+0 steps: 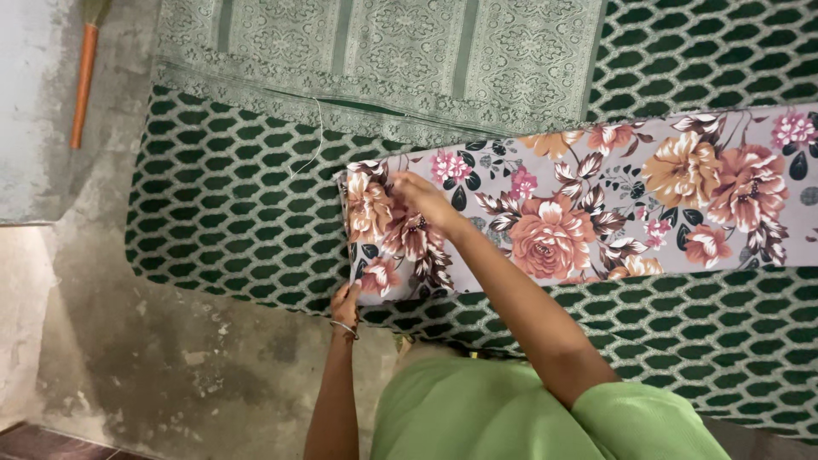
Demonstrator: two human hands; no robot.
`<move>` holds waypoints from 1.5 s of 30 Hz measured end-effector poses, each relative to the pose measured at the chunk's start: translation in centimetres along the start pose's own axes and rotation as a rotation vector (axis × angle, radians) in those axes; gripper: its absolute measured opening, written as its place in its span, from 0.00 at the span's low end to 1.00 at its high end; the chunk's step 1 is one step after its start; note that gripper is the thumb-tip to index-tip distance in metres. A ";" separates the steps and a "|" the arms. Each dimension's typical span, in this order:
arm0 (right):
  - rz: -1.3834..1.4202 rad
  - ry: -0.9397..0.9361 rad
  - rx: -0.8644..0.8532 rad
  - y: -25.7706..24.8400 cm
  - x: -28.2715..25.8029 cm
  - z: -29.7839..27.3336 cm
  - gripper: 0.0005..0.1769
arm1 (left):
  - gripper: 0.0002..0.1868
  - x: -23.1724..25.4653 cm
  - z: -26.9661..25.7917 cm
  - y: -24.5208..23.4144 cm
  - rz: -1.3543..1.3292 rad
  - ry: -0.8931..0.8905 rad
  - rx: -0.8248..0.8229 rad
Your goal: The person spreads out a floral fabric on a bed, smooths it flat by hand, and folds it into smaller sections.
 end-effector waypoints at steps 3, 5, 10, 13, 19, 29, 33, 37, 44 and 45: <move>-0.366 -0.106 0.144 -2.5 1.2 -2.1 0.26 | 0.15 0.1 0.3 -0.2 0.053 0.018 -0.038; -0.689 -0.448 0.254 -5.8 1.7 -5.5 0.23 | 0.15 0.3 0.0 -0.1 0.013 0.100 -0.057; -1.192 -0.676 0.435 -11.3 5.4 -14.2 0.22 | 0.13 1.2 -0.7 -0.5 0.095 0.356 0.033; -1.319 -0.698 0.404 -12.5 7.4 -17.2 0.26 | 0.18 1.2 2.7 -0.7 0.544 0.049 0.103; -1.294 -0.588 0.388 -13.6 8.4 -18.0 0.25 | 0.22 8.7 12.6 1.3 0.374 0.203 0.034; -1.294 -0.491 0.380 -13.5 7.1 -17.4 0.26 | 0.18 17.3 20.8 6.8 0.419 0.341 0.230; -1.319 -0.458 0.389 -13.6 7.4 -17.3 0.27 | 0.13 17.2 20.6 6.0 0.512 0.485 0.423; -1.341 -0.513 0.371 -13.4 7.4 -18.0 0.25 | 0.12 16.3 20.6 5.6 0.408 0.530 0.433; -1.420 -0.476 0.392 -14.8 8.9 -20.7 0.25 | 0.15 15.4 19.1 5.5 0.668 0.584 0.559; -1.388 -0.455 0.363 -15.1 9.1 -21.3 0.26 | 0.16 15.3 18.9 5.6 0.794 0.529 0.493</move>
Point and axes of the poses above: each hand's wrist, its own z-axis towards the middle knuckle, its own y-axis out of the palm, x = y × z, the point moved 5 cm from there along z, towards the middle knuckle, and after that the axes turned 15 degrees about z, right-handed, at the moved point
